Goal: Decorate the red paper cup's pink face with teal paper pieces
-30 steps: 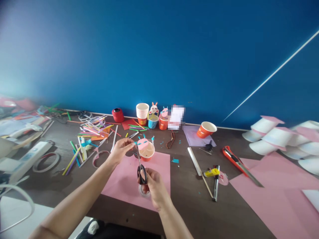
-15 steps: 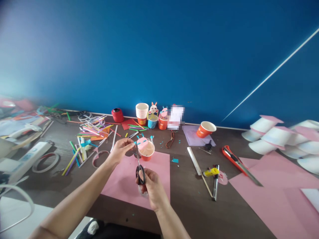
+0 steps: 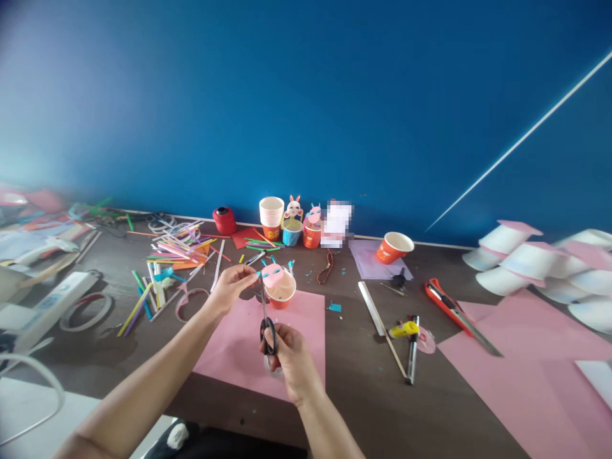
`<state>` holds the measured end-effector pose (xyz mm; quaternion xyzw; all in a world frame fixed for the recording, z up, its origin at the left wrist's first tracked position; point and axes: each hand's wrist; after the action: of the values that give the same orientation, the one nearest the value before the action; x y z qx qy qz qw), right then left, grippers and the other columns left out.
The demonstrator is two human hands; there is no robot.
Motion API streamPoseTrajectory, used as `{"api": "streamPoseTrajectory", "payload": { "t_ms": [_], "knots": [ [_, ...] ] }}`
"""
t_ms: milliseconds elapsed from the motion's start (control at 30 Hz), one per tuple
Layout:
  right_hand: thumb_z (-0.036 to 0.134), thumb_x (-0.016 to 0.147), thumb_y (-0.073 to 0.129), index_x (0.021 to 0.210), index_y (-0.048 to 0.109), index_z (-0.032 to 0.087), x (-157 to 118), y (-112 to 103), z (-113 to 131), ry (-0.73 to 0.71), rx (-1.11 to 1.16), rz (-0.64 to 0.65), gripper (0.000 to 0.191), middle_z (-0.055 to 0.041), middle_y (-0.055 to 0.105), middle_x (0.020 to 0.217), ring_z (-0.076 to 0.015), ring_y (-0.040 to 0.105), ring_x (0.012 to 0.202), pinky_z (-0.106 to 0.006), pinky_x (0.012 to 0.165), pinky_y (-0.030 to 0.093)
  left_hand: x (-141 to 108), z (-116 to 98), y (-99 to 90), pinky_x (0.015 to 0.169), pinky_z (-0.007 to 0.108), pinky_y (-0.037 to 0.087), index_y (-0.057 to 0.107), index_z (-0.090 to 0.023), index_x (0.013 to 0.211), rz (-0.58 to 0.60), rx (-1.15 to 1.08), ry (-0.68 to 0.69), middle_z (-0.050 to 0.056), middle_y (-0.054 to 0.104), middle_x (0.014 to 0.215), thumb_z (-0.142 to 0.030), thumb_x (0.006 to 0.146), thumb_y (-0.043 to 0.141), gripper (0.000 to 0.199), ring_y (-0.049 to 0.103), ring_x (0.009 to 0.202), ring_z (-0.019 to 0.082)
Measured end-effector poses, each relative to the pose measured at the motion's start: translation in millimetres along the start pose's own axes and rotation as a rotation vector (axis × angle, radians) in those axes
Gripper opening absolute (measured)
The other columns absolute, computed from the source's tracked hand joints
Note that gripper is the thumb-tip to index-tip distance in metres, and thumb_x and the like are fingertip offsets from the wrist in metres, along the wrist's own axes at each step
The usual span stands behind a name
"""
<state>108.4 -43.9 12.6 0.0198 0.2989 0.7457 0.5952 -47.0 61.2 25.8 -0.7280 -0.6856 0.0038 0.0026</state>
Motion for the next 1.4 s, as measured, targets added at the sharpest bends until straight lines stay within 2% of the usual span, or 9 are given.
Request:
{"api": "streamPoseTrajectory", "payload": {
  "t_ms": [600, 900, 1133, 1400],
  "knots": [
    [0.046, 0.072, 0.061, 0.077, 0.054, 0.013, 2.1, 0.4, 1.1, 0.028, 0.018, -0.040, 0.034, 0.0000, 0.055, 0.061, -0.0018, 0.033, 0.037, -0.017, 0.037, 0.025, -0.5, -2.2, 1.2, 0.048, 0.019, 0.037, 0.060, -0.012, 0.070, 0.025, -0.065, -0.044, 0.001, 0.059, 0.057, -0.031, 0.066, 0.064, 0.019, 0.053, 0.052, 0.009],
    [0.042, 0.071, 0.063, 0.072, 0.052, 0.013, 5.0, 4.9, -0.7, 0.020, 0.069, -0.065, 0.031, 0.0012, 0.053, 0.058, -0.0014, 0.031, 0.038, -0.016, 0.037, 0.025, -1.2, -5.7, 1.1, 0.051, 0.019, 0.039, 0.059, -0.012, 0.071, 0.059, -0.056, -0.002, 0.000, 0.060, 0.058, -0.029, 0.069, 0.062, 0.018, 0.054, 0.052, 0.009],
    [0.043, 0.066, 0.067, 0.068, 0.051, 0.014, 4.5, 6.6, 0.6, 0.027, 0.084, -0.076, 0.034, 0.0025, 0.052, 0.056, -0.0014, 0.031, 0.037, -0.017, 0.037, 0.026, -0.6, -5.9, 1.7, 0.049, 0.019, 0.038, 0.059, -0.011, 0.071, 0.054, -0.052, -0.024, 0.001, 0.059, 0.058, -0.032, 0.068, 0.063, 0.021, 0.053, 0.052, 0.010],
    [0.043, 0.070, 0.064, 0.070, 0.052, 0.014, 4.2, 7.8, 1.6, 0.021, 0.067, -0.062, 0.032, 0.0016, 0.053, 0.058, -0.0018, 0.032, 0.037, -0.017, 0.037, 0.026, -1.9, -6.9, 2.0, 0.046, 0.019, 0.037, 0.059, -0.011, 0.070, 0.051, -0.047, -0.033, 0.001, 0.059, 0.057, -0.032, 0.067, 0.063, 0.021, 0.053, 0.051, 0.010]
  ]
}}
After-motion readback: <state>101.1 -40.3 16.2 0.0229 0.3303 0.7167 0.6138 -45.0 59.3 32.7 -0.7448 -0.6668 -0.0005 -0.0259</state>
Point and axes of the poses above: each hand's wrist, its own x-axis towards the middle knuckle, its own y-axis out of the palm, z = x × y
